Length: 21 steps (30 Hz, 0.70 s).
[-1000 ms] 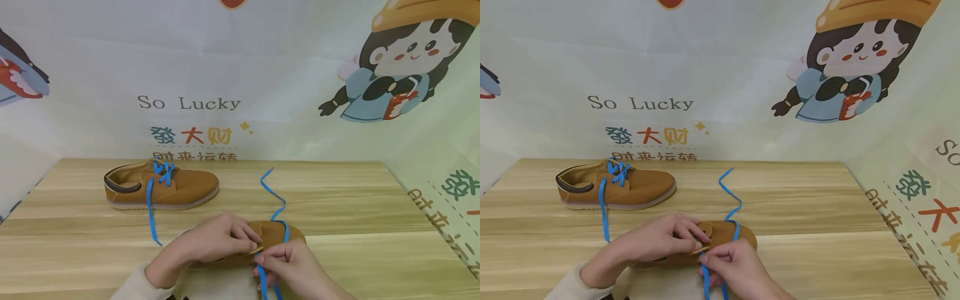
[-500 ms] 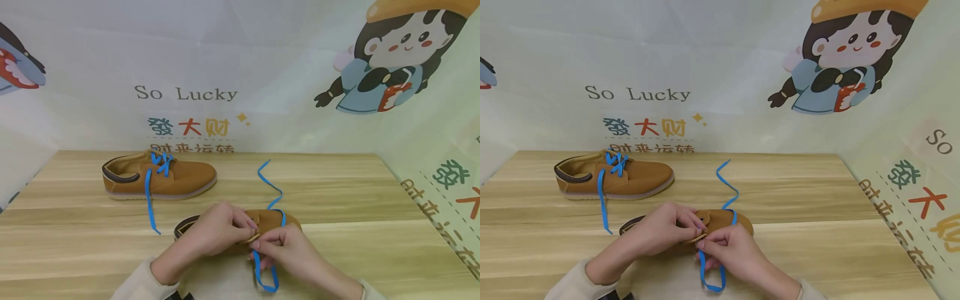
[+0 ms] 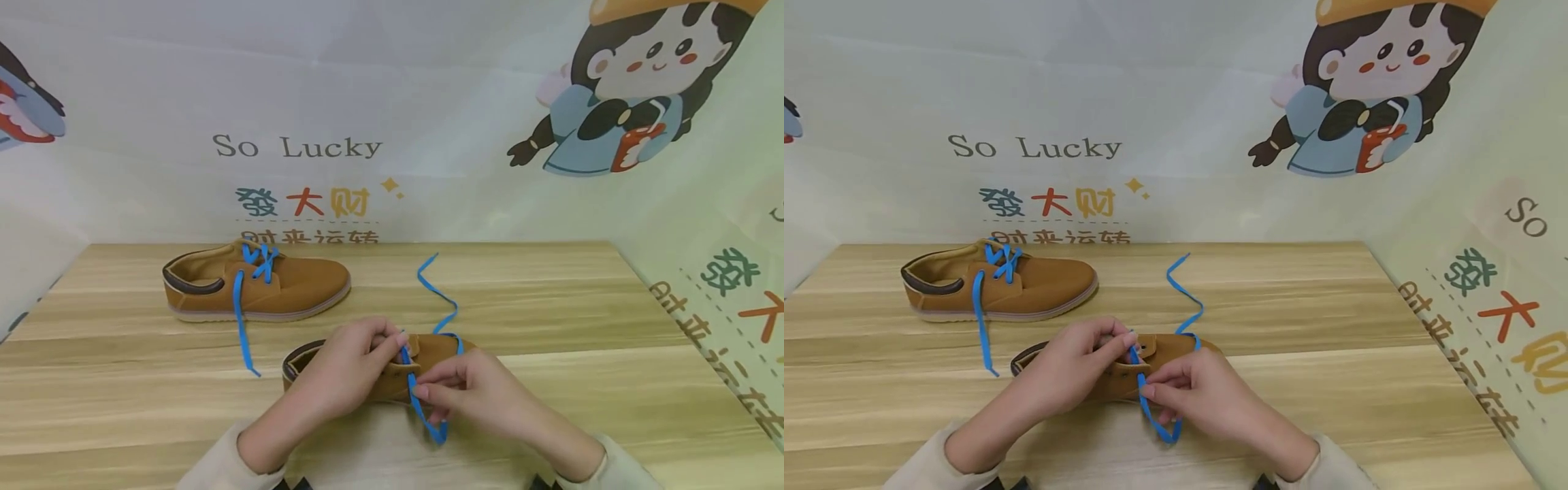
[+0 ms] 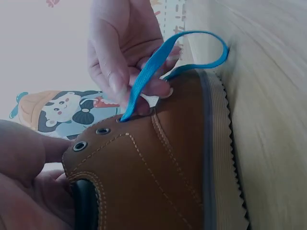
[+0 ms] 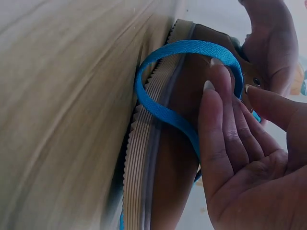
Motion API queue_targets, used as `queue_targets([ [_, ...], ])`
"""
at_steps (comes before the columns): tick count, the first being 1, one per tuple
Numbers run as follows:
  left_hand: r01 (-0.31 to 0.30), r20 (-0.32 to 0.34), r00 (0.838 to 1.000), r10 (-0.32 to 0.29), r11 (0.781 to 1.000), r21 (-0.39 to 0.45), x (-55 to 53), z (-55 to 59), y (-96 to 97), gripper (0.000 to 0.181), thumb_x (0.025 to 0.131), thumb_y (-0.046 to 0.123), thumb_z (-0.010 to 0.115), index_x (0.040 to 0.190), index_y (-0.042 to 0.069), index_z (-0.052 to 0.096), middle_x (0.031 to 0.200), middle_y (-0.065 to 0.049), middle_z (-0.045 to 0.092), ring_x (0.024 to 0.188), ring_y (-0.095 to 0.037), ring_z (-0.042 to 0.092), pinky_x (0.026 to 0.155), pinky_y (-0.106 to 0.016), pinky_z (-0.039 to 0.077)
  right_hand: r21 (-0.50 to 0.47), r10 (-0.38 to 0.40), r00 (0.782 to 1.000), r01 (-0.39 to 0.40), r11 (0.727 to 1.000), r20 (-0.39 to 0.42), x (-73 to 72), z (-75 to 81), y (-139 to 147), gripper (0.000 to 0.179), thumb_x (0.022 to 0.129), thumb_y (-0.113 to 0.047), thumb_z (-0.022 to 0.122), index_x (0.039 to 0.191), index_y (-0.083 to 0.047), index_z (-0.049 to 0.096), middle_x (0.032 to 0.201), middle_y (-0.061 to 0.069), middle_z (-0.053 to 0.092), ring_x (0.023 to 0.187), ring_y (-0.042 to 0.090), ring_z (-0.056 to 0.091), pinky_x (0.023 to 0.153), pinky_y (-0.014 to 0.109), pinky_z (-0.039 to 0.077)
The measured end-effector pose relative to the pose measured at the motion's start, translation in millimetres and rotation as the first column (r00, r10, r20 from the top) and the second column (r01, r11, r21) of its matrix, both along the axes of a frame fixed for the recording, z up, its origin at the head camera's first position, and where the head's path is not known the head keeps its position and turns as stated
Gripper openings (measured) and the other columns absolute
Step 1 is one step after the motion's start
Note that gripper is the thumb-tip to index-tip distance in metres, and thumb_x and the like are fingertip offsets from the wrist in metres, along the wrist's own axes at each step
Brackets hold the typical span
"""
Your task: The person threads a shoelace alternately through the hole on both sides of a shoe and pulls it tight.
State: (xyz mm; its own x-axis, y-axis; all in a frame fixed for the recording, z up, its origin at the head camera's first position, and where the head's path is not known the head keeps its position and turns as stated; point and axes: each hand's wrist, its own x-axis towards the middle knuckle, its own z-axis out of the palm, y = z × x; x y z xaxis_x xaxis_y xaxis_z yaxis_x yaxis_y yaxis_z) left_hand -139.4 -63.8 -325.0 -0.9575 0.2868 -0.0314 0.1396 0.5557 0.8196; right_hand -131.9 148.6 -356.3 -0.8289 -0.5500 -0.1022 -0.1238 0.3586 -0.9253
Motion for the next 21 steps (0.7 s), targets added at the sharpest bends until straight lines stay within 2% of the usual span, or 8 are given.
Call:
queue_targets([
  [3, -0.008, 0.000, 1.000, 0.008, 0.999, 0.039, 0.5, -0.4, 0.2, 0.023, 0.103, 0.029, 0.059, 0.087, 0.017, 0.072, 0.060, 0.006, 0.044, 0.053, -0.009, 0.035, 0.048, -0.024, 0.030, 0.008, -0.006, 1.000, 0.006, 1.000, -0.009, 0.2, 2.3, -1.5, 0.022, 0.097, -0.016, 0.068, 0.104, 0.004, 0.075, 0.082, 0.016, 0.077, 0.069, 0.013, 0.072, 0.066, 0.026, 0.061],
  [7, 0.028, -0.003, 1.000, -0.028, 0.996, 0.081, 2.1, -2.4, 0.4, 0.016, 0.096, 0.028, 0.070, 0.090, 0.014, 0.075, 0.069, 0.008, 0.068, 0.065, -0.002, 0.059, 0.059, -0.020, 0.046, 0.005, -0.009, 1.000, 0.009, 1.000, -0.008, -0.2, 3.7, -5.1, 0.019, 0.097, -0.016, 0.067, 0.097, 0.001, 0.076, 0.078, 0.015, 0.075, 0.068, 0.013, 0.070, 0.066, 0.028, 0.061],
  [10, 0.050, -0.031, 0.998, -0.048, 0.996, 0.077, 3.1, -4.4, 0.7, 0.013, 0.091, 0.026, 0.076, 0.090, 0.013, 0.078, 0.084, 0.006, 0.078, 0.082, -0.002, 0.069, 0.073, -0.022, 0.054, 0.012, -0.014, 1.000, 0.014, 1.000, -0.011, -1.5, 4.4, -6.9, 0.019, 0.097, -0.017, 0.067, 0.094, 0.000, 0.076, 0.079, 0.016, 0.075, 0.068, 0.014, 0.071, 0.066, 0.028, 0.061],
  [14, 0.023, -0.060, 0.998, -0.019, 0.998, 0.065, 2.9, -5.0, 1.3, 0.011, 0.091, 0.025, 0.076, 0.085, 0.017, 0.080, 0.085, 0.007, 0.077, 0.084, -0.004, 0.068, 0.075, -0.025, 0.054, 0.040, -0.004, 1.000, 0.004, 0.999, -0.018, -4.0, 6.7, -4.9, 0.019, 0.097, -0.016, 0.067, 0.099, 0.001, 0.076, 0.083, 0.017, 0.076, 0.070, 0.015, 0.072, 0.068, 0.028, 0.062],
  [17, -0.006, -0.047, 0.999, 0.010, 0.996, 0.088, 2.1, -3.3, 0.6, 0.011, 0.091, 0.026, 0.076, 0.085, 0.017, 0.079, 0.085, 0.006, 0.076, 0.084, -0.004, 0.069, 0.076, -0.026, 0.055, 0.073, 0.022, 0.999, -0.019, 0.997, -0.035, -6.9, 11.9, 0.0, 0.018, 0.098, -0.015, 0.066, 0.102, 0.000, 0.076, 0.087, 0.015, 0.076, 0.071, 0.015, 0.071, 0.068, 0.028, 0.061],
  [21, -0.033, -0.048, 0.998, 0.039, 0.992, 0.120, -0.4, 1.9, -5.1, 0.011, 0.091, 0.025, 0.076, 0.087, 0.015, 0.078, 0.083, 0.003, 0.076, 0.077, -0.004, 0.065, 0.068, -0.023, 0.051, 0.121, 0.034, 0.993, -0.020, 0.992, -0.114, -12.7, 23.4, 6.7, 0.017, 0.100, -0.017, 0.063, 0.105, -0.005, 0.075, 0.090, 0.011, 0.075, 0.068, 0.015, 0.068, 0.064, 0.030, 0.060],
])
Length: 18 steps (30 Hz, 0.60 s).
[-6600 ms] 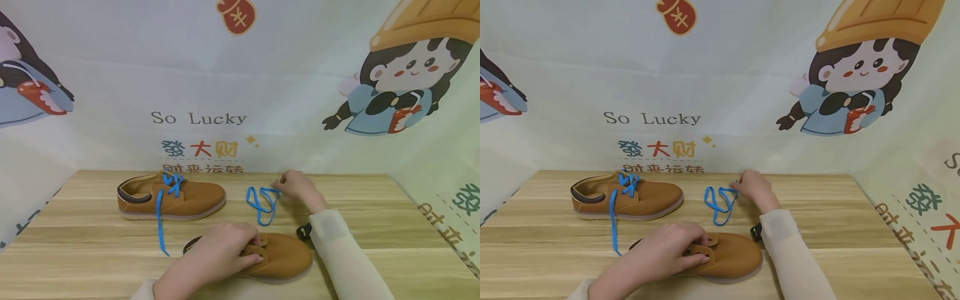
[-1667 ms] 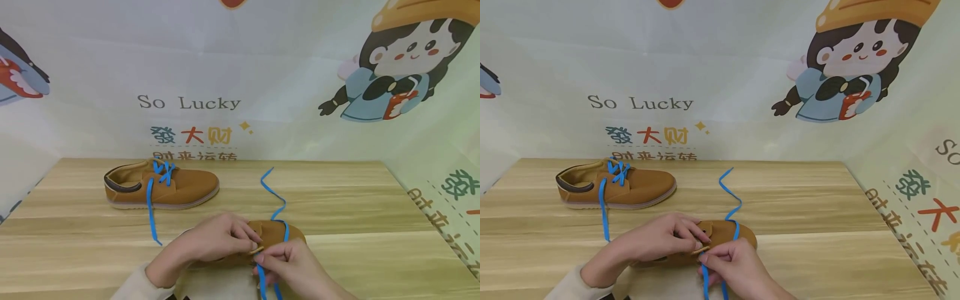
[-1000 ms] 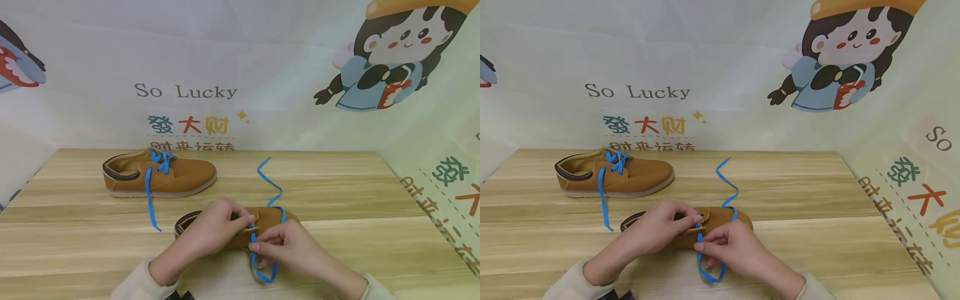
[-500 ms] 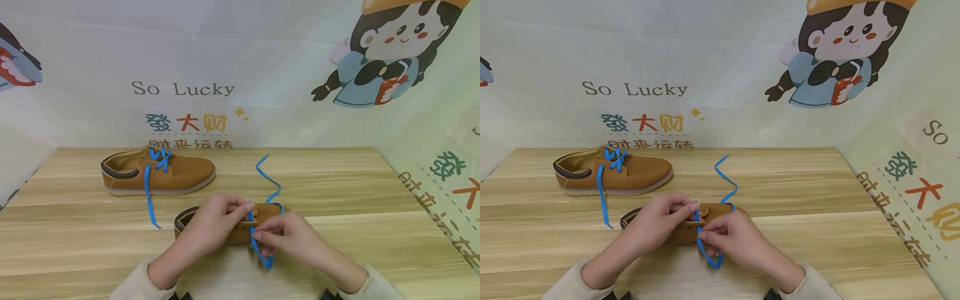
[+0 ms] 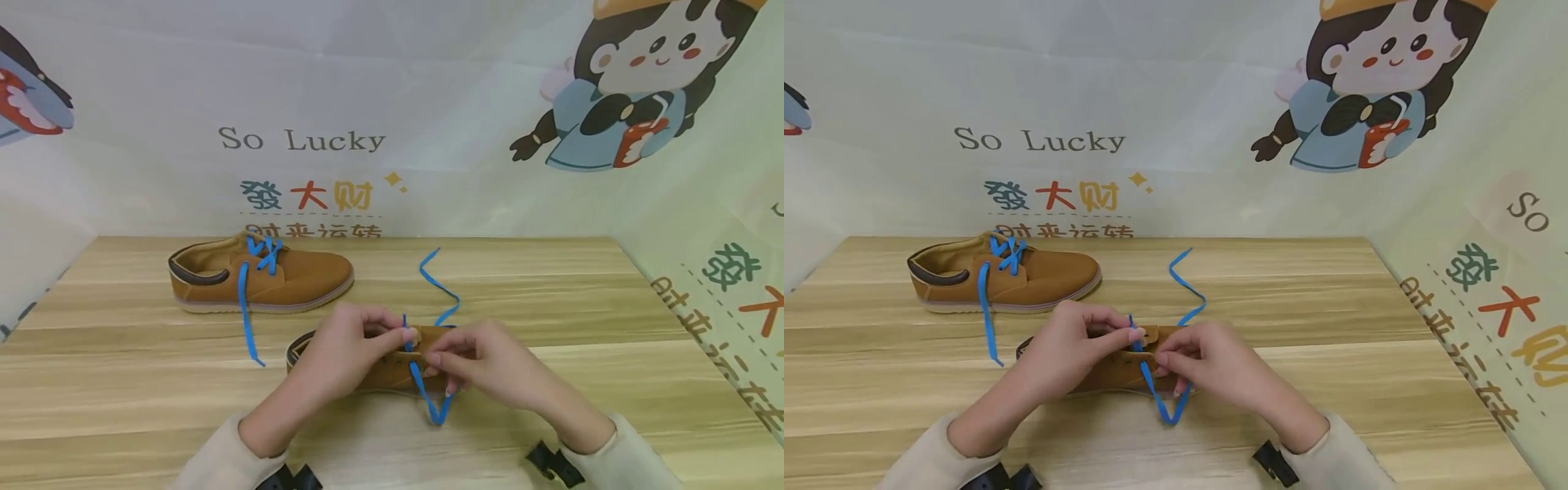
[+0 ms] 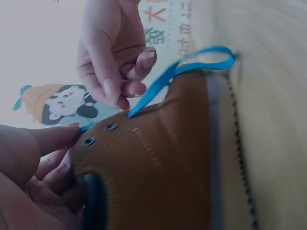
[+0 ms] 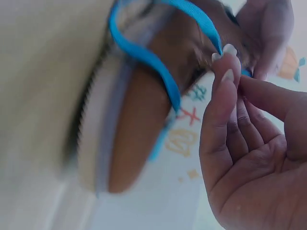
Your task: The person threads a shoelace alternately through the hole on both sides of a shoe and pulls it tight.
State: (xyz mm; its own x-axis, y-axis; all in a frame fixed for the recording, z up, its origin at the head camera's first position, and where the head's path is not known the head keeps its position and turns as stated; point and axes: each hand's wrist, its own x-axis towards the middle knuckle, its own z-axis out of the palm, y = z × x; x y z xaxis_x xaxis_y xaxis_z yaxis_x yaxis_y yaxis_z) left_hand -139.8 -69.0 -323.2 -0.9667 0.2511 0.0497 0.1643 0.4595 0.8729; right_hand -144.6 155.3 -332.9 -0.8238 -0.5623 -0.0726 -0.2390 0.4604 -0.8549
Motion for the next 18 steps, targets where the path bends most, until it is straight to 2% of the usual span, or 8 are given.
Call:
queue_targets([
  [3, -0.007, -0.025, 1.000, 0.007, 1.000, 0.028, -4.7, 7.4, -6.1, 0.012, 0.092, 0.024, 0.075, 0.089, 0.012, 0.078, 0.083, -0.001, 0.077, 0.069, -0.008, 0.059, 0.061, -0.023, 0.045, 0.028, -0.029, 0.996, 0.032, 0.999, -0.082, -5.6, 6.6, 5.1, 0.018, 0.100, -0.019, 0.065, 0.107, -0.007, 0.075, 0.085, 0.007, 0.074, 0.067, 0.015, 0.066, 0.060, 0.030, 0.058],
  [6, -0.040, -0.062, 0.997, 0.043, 0.998, 0.042, -7.3, 18.1, -17.7, 0.016, 0.093, 0.027, 0.074, 0.092, 0.012, 0.078, 0.087, -0.001, 0.079, 0.075, -0.008, 0.065, 0.070, -0.024, 0.049, 0.062, -0.047, 0.984, 0.059, 0.996, -0.172, -11.7, 7.6, 5.5, 0.017, 0.098, -0.019, 0.067, 0.107, -0.007, 0.076, 0.084, 0.004, 0.074, 0.070, 0.014, 0.066, 0.062, 0.026, 0.056],
  [10, -0.109, -0.100, 0.988, 0.115, 0.992, 0.058, -6.6, 34.1, -34.6, 0.024, 0.094, 0.037, 0.072, 0.095, 0.014, 0.078, 0.091, 0.003, 0.080, 0.094, -0.008, 0.072, 0.088, -0.029, 0.052, 0.131, -0.026, 0.942, 0.073, 0.989, -0.335, -21.8, 5.2, 2.3, 0.013, 0.096, -0.015, 0.070, 0.105, -0.010, 0.077, 0.092, 0.000, 0.077, 0.079, 0.008, 0.068, 0.070, 0.023, 0.056],
  [13, -0.144, -0.108, 0.982, 0.155, 0.985, 0.098, -3.8, 43.9, -42.8, 0.030, 0.093, 0.042, 0.073, 0.096, 0.012, 0.078, 0.091, 0.008, 0.079, 0.097, -0.008, 0.071, 0.088, -0.026, 0.054, 0.186, 0.005, 0.903, 0.083, 0.979, -0.430, -29.3, 5.3, -0.3, 0.014, 0.094, -0.012, 0.071, 0.106, -0.011, 0.078, 0.099, -0.001, 0.078, 0.085, 0.009, 0.069, 0.077, 0.027, 0.057],
  [15, -0.164, -0.113, 0.977, 0.179, 0.978, 0.130, -0.3, 49.1, -47.7, 0.033, 0.092, 0.044, 0.073, 0.097, 0.012, 0.077, 0.092, 0.012, 0.079, 0.099, -0.006, 0.070, 0.088, -0.022, 0.055, 0.227, 0.042, 0.886, 0.073, 0.971, -0.462, -33.7, 5.9, -3.3, 0.017, 0.092, -0.011, 0.073, 0.109, -0.011, 0.077, 0.104, 0.000, 0.078, 0.090, 0.013, 0.070, 0.081, 0.032, 0.058],
  [18, -0.169, -0.128, 0.972, 0.198, 0.963, 0.210, 4.5, 55.7, -53.5, 0.033, 0.092, 0.042, 0.072, 0.098, 0.010, 0.075, 0.092, 0.012, 0.079, 0.106, -0.007, 0.068, 0.091, -0.020, 0.053, 0.325, 0.123, 0.858, 0.053, 0.944, -0.499, -39.1, 7.4, -7.4, 0.024, 0.090, -0.013, 0.076, 0.114, -0.012, 0.076, 0.113, 0.000, 0.076, 0.106, 0.020, 0.070, 0.094, 0.040, 0.056],
])
